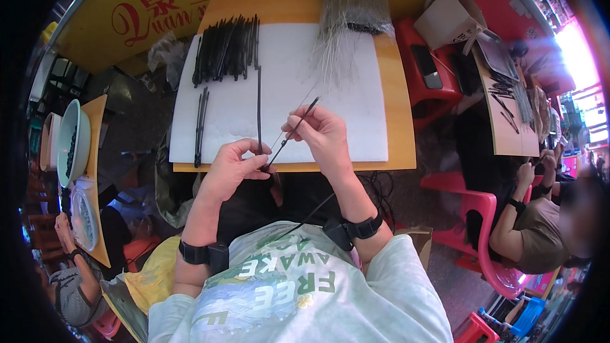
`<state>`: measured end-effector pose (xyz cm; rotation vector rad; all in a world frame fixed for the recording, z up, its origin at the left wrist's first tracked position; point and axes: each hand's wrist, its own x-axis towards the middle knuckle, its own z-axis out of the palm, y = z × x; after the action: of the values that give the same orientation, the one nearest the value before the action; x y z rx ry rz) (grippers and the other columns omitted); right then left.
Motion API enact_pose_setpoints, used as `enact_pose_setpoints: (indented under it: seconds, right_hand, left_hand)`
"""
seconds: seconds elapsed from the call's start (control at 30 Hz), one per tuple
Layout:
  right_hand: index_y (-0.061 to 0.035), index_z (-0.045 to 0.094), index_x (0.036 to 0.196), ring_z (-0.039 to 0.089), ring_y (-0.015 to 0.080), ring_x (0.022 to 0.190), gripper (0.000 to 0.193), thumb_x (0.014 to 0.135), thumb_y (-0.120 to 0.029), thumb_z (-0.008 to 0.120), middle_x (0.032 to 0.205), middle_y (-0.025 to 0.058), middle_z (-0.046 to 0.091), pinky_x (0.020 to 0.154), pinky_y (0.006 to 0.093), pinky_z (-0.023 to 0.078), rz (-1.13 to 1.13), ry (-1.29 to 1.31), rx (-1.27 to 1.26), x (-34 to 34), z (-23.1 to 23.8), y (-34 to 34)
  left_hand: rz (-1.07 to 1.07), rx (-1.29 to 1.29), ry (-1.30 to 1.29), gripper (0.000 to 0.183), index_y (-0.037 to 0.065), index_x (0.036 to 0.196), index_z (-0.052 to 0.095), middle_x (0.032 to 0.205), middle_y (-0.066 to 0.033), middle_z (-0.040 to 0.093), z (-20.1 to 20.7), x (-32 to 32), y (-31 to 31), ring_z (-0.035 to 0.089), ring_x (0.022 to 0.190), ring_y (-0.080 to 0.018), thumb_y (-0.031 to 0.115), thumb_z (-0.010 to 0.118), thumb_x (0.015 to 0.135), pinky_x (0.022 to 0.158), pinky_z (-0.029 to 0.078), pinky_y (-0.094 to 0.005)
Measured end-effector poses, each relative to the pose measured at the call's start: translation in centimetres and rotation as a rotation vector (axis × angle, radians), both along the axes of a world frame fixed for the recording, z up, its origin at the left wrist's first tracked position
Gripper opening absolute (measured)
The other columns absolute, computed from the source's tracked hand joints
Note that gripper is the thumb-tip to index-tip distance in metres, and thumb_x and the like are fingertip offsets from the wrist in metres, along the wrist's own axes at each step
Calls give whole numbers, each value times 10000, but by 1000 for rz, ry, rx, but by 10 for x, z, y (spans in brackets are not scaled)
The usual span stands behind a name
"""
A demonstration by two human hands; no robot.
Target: The recorder is assembling small plastic and wire components, possibly for pens or electronics, at a workstation.
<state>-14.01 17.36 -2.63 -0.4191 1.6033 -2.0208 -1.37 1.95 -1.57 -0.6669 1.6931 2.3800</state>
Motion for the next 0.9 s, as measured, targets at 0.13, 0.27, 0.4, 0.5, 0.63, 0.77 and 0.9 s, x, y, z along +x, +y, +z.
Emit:
enact_pose_setpoints:
  seconds: [0.13,0.27,0.4,0.5,0.63,0.77,0.9]
  right_hand:
    - [48,596,1008,644,131,788,155,879,-24,547,863,101,672,714,245,512,77,99,29,6,9,0]
    - [44,599,1006,634,122,836,153,865,-6,569,878,90,667,743,257,510,115,209,48,8,8,1]
    - [39,599,970,645,119,773,165,891,-106,599,845,77,655,709,232,521,170,9,81,4,9,3]
    - [36,597,942,650,126,713,161,893,-118,604,835,91,653,660,233,532,148,-97,50,6,11,1]
    - [17,591,926,642,127,690,132,896,-111,597,841,109,657,649,234,538,127,-94,47,8,12,-1]
    - [17,589,922,635,125,676,115,892,-94,595,841,110,657,638,234,531,95,-42,34,11,8,-1]
    - [18,587,918,621,123,655,95,887,-71,592,829,111,656,625,232,513,65,20,-9,15,7,-3]
  left_hand:
    - [39,-99,-7,115,-32,967,594,889,-76,602,-9,0,-2,669,797,-187,37,592,876,712,577,-268]
    - [53,-108,-20,109,-23,950,594,875,-64,598,-10,0,-3,666,782,-181,52,605,872,708,573,-267]
    - [9,-5,-33,100,-4,937,597,872,-54,592,-3,1,-2,663,784,-175,71,610,873,697,571,-266]
    - [-19,38,-22,103,11,934,600,857,-48,588,-1,0,0,662,776,-167,93,615,873,689,569,-264]
    - [-59,-14,-19,102,19,925,615,839,-43,583,0,-4,-1,658,749,-159,101,619,865,669,562,-259]
    - [-68,-83,-24,95,24,911,630,808,-41,578,3,-7,-2,652,729,-147,99,627,853,645,555,-257]
    - [-63,-98,-16,94,24,902,634,779,-42,581,5,-8,-2,651,714,-143,99,634,845,635,555,-258]
